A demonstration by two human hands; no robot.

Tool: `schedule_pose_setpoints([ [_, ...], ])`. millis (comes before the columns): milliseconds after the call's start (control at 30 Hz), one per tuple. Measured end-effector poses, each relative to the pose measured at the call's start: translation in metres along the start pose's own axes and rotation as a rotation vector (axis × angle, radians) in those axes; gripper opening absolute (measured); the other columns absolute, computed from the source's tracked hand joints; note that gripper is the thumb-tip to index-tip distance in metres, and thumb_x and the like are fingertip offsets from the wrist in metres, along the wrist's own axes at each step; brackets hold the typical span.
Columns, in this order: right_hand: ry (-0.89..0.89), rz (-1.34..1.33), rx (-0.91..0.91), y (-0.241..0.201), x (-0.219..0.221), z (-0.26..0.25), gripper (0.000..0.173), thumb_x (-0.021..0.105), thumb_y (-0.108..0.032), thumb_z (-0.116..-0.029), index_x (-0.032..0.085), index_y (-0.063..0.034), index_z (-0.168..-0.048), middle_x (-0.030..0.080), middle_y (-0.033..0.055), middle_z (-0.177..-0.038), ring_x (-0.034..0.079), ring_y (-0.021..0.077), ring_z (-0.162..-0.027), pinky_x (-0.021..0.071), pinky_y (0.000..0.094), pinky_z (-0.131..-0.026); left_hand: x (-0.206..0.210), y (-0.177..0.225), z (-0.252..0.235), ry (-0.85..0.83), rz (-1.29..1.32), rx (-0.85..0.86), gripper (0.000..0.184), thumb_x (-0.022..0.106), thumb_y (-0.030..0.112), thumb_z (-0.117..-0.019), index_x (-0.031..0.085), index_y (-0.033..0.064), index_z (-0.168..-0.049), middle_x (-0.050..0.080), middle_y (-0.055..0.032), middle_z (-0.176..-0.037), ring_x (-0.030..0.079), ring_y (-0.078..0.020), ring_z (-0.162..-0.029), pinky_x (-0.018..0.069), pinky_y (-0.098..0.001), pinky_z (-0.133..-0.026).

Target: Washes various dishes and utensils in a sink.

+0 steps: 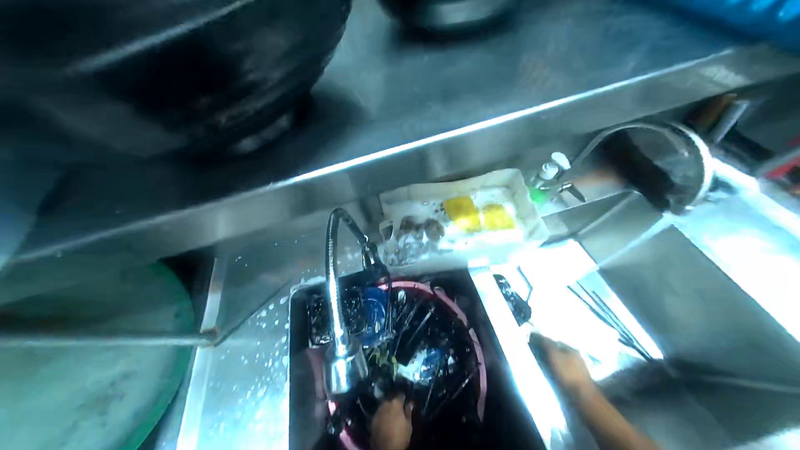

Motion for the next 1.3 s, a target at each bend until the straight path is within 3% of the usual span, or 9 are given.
schedule_pose_setpoints([
  [100,0.173,-0.138,-0.588,-0.135,-0.024,0.028,0.036,0.052,-0.034,-0.1043,0.071,-0.0031,-0.103,0.069,0.0095,-0.084,0.068,0.0209,-0.077,0.0569,0.0477,-0.073,0.006,0.004,0.003,0.160,0.107,-0.102,0.047,0.043,0.040,-0.1066,0.067,0.0073,-0.129,0.071,-0.0208,-0.119,0.067,-0.0390,-0.115,0.0514,-0.0594,-0.098],
  [200,0.276,0.213,-1.053,-0.250,-0.036,0.021,0.034,0.055,-0.029,-0.1024,0.074,-0.0019,-0.110,0.073,0.0187,-0.108,0.070,0.0359,-0.104,0.0556,0.0594,-0.090,-0.008,-0.005,0.010,0.396,0.383,-0.132,0.047,0.045,0.039,-0.1075,0.069,0.0020,-0.124,0.072,-0.0239,-0.110,0.068,-0.0410,-0.110,0.0501,-0.0625,-0.098],
  [467,-0.371,1.323,-0.689,-0.311,0.054,-0.073,0.032,0.063,-0.019,-0.0978,0.069,0.0039,-0.119,0.063,0.0273,-0.129,0.057,0.0475,-0.125,0.0428,0.0713,-0.101,-0.084,0.001,0.080,0.864,1.367,-0.203,0.030,0.059,0.026,-0.1044,0.071,-0.0012,-0.102,0.072,-0.0141,-0.089,0.071,-0.0217,-0.082,0.0600,-0.0433,-0.077],
  [700,-0.484,0.466,-0.927,-0.333,0.015,-0.001,0.018,0.069,-0.012,-0.0972,0.074,-0.0097,-0.114,0.072,0.0154,-0.110,0.068,0.0317,-0.102,0.0539,0.0593,-0.092,-0.149,0.040,0.104,0.667,2.095,0.205,0.026,0.042,0.020,-0.1071,0.056,0.0072,-0.125,0.065,-0.0126,-0.106,0.066,-0.0225,-0.095,0.0578,-0.0437,-0.081],
  [833,-0.080,0.127,-1.294,-0.248,0.061,0.124,0.024,0.058,-0.018,-0.0986,0.072,-0.0136,-0.118,0.071,0.0066,-0.117,0.068,0.0235,-0.110,0.0576,0.0501,-0.095,-0.167,0.069,0.097,0.521,2.115,0.305,0.028,0.048,0.026,-0.1092,0.055,0.0081,-0.129,0.068,-0.0151,-0.107,0.069,-0.0270,-0.090,0.0604,-0.0466,-0.072],
  [933,-0.250,0.108,-1.225,-0.182,0.146,0.170,0.043,0.036,-0.035,-0.1069,0.067,-0.0242,-0.136,0.054,-0.0044,-0.154,0.036,0.0243,-0.152,0.0275,0.0571,-0.124,-0.164,0.080,0.096,0.576,1.865,0.279,0.030,0.039,0.025,-0.1114,0.058,0.0036,-0.122,0.068,-0.0096,-0.092,0.068,-0.0153,-0.079,0.0593,-0.0336,-0.069],
  [1067,-0.306,-0.018,-0.794,-0.189,0.176,0.174,0.052,0.034,-0.040,-0.1082,0.054,-0.0155,-0.150,0.058,0.0097,-0.148,0.050,0.0257,-0.142,0.0374,0.0480,-0.121,-0.160,0.048,0.104,0.830,1.339,0.119,0.042,0.058,0.035,-0.1052,0.064,-0.0026,-0.123,0.070,-0.0183,-0.112,0.068,-0.0243,-0.101,0.0561,-0.0451,-0.091],
  [1167,-0.295,-0.048,-0.971,-0.199,0.185,0.194,0.048,0.042,-0.035,-0.1038,0.060,-0.0153,-0.144,0.060,0.0040,-0.147,0.047,0.0202,-0.145,0.0322,0.0439,-0.125,-0.173,0.023,0.109,0.843,1.019,0.248,0.042,0.072,0.015,-0.0931,0.060,-0.0048,-0.128,0.069,-0.0183,-0.115,0.067,-0.0223,-0.108,0.0550,-0.0409,-0.098],
  [1300,-0.666,-0.446,-0.431,-0.209,0.189,0.138,0.038,0.046,-0.029,-0.1087,0.067,-0.0054,-0.130,0.067,0.0145,-0.131,0.061,0.0250,-0.124,0.0469,0.0477,-0.109,-0.190,0.020,0.139,0.858,0.918,0.246,0.017,0.065,0.016,-0.0982,0.070,0.0012,-0.106,0.072,-0.0113,-0.093,0.070,-0.0171,-0.087,0.0583,-0.0380,-0.082],
])
Point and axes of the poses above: each hand's wrist, its own z-axis away from the middle knuckle, its own x-axis out of the palm, y = z × x, the point moved 2 cm from there along -z, towards the middle knuckle
